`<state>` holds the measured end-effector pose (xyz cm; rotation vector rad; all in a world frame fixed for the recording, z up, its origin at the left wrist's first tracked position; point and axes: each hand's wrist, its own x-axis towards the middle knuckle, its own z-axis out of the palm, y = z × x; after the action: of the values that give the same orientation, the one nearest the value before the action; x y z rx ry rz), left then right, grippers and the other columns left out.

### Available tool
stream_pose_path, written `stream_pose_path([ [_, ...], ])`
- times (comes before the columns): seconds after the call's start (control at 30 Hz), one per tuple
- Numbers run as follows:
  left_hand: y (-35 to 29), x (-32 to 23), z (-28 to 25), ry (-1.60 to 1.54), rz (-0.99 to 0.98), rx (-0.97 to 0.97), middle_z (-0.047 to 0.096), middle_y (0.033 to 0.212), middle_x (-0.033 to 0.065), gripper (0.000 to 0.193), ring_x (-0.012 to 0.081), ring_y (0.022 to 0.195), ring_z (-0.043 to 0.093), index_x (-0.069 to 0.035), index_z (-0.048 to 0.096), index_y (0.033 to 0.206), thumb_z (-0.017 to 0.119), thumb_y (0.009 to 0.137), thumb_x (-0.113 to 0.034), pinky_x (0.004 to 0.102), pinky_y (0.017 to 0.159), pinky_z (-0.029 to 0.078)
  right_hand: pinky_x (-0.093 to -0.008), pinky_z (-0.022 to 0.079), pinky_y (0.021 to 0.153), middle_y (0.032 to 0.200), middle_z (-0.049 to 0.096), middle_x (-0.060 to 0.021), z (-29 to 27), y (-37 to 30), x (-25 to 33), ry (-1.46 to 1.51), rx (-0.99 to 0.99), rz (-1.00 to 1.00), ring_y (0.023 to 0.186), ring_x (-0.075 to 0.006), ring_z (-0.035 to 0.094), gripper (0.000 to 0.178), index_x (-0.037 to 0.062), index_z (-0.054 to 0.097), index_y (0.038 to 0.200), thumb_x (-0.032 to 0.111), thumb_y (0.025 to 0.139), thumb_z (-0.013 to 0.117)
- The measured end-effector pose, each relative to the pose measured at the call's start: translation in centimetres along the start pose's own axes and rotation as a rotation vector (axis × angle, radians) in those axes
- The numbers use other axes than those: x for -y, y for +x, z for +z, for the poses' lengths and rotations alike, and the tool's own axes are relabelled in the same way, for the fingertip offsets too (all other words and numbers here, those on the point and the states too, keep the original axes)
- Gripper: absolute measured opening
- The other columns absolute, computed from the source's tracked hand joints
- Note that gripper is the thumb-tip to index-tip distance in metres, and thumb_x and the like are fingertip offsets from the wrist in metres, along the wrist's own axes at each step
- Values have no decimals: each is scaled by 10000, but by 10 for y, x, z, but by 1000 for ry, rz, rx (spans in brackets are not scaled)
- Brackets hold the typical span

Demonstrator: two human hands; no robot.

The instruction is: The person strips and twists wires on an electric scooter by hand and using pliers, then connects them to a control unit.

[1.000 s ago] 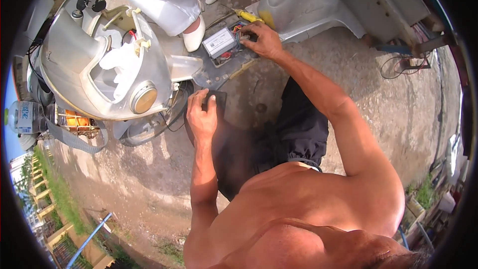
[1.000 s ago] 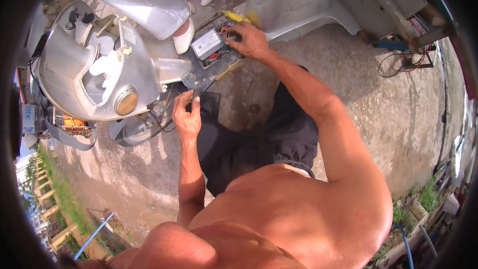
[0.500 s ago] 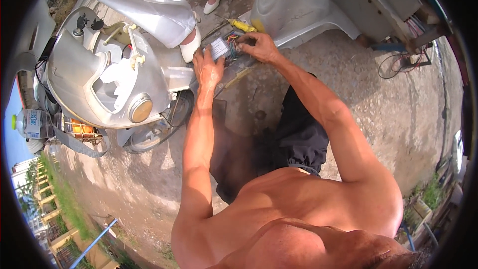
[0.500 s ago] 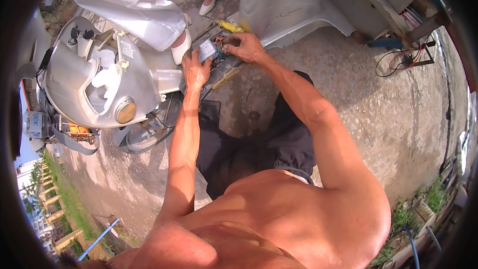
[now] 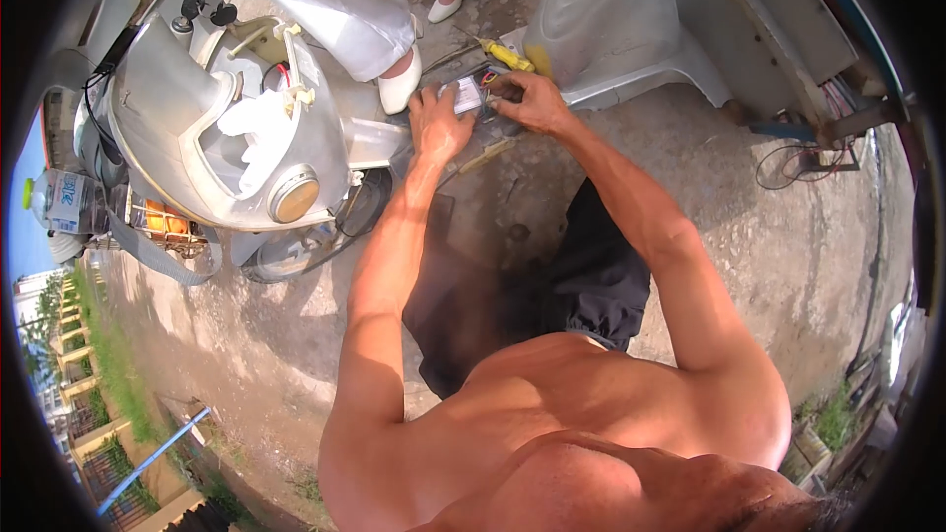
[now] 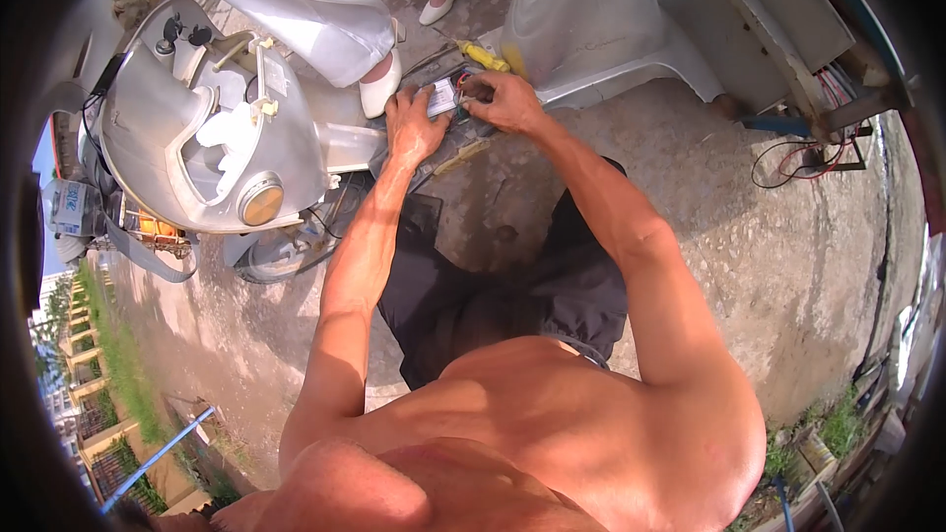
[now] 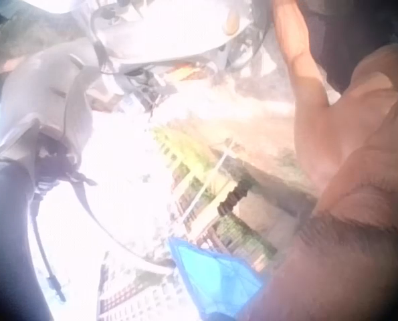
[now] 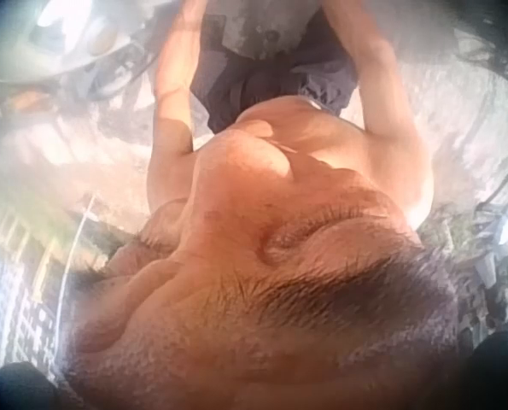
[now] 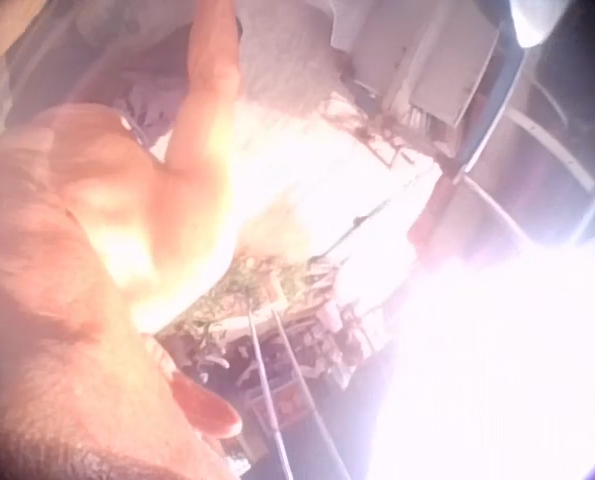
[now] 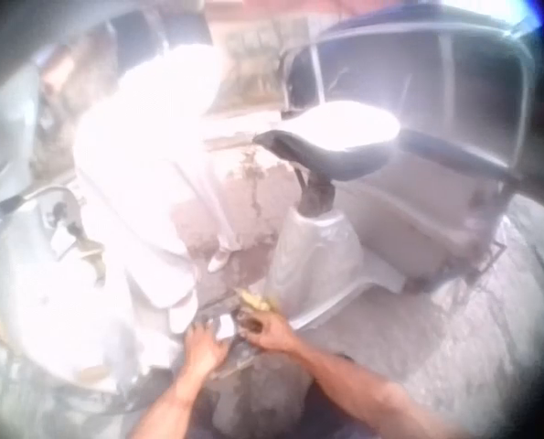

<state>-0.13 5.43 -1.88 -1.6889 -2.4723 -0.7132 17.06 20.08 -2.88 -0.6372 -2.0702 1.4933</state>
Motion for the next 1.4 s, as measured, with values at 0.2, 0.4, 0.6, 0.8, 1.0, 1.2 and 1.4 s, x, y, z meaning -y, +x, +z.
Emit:
stream_pose_path([
  [0.2, 33, 14, -24, 167, -6, 306, 561, 1336, 190, 800, 416, 1259, 501, -63, 607, 1411, 868, 722, -376, 484, 1083, 428, -324, 583, 868, 1006, 784, -88, 1, 1, 10, -5, -1, 44, 913, -171, 740, 336, 19, 752, 1141, 202, 865, 811],
  [0.4, 14, 31, 5, -171, -30, 111, 552, 1281, 269, 813, 452, 1242, 498, -21, 596, 1391, 894, 707, -343, 509, 1072, 427, -331, 579, 858, 1013, 785, -98, 3, -3, 8, -27, -64, 62, 910, -179, 743, 337, 34, 762, 1130, 234, 863, 801],
  [0.6, 20, 11, 10, -87, -32, 133, 525, 1311, 285, 680, 463, 1221, 482, 39, 610, 1256, 878, 728, -294, 524, 1057, 414, -340, 570, 865, 1008, 786, -110, 5, 1, 5, -66, -63, 83, 919, -204, 745, 370, 44, 765, 1143, 284, 861, 787],
  [0.8, 22, 15, 11, -173, -57, 135, 513, 1318, 265, 677, 454, 1257, 461, 36, 593, 1279, 859, 742, -277, 514, 1053, 424, -335, 555, 896, 1052, 776, -126, 10, 2, 4, -12, -45, 81, 965, -186, 726, 352, 4, 750, 1164, 236, 899, 734],
  [1.0, 11, -4, 11, -35, -55, 158, 499, 1440, 230, 717, 434, 1346, 449, 0, 543, 1433, 779, 855, -353, 563, 1106, 375, -327, 559, 899, 1054, 769, -109, -5, 6, -8, 179, -41, 95, 984, -173, 721, 327, -36, 736, 1160, 205, 948, 674],
  [1.2, 30, 0, -7, -375, -30, -94, 658, 1177, 214, 280, 414, 1166, 587, -44, 748, 1102, 732, 882, -215, 505, 985, 468, -302, 566, 912, 1100, 752, -136, -12, 8, -7, 386, -38, 145, 1023, -182, 716, 347, -70, 691, 1218, 202, 1011, 632],
  [1.4, 13, 5, 29, -350, 56, 5, 667, 1061, 214, 187, 421, 1044, 614, -51, 752, 1028, 745, 855, -122, 494, 917, 494, -318, 564, 889, 1115, 751, -118, -20, 6, -1, 510, -41, 128, 1000, -177, 711, 331, -59, 697, 1216, 196, 1016, 627],
])
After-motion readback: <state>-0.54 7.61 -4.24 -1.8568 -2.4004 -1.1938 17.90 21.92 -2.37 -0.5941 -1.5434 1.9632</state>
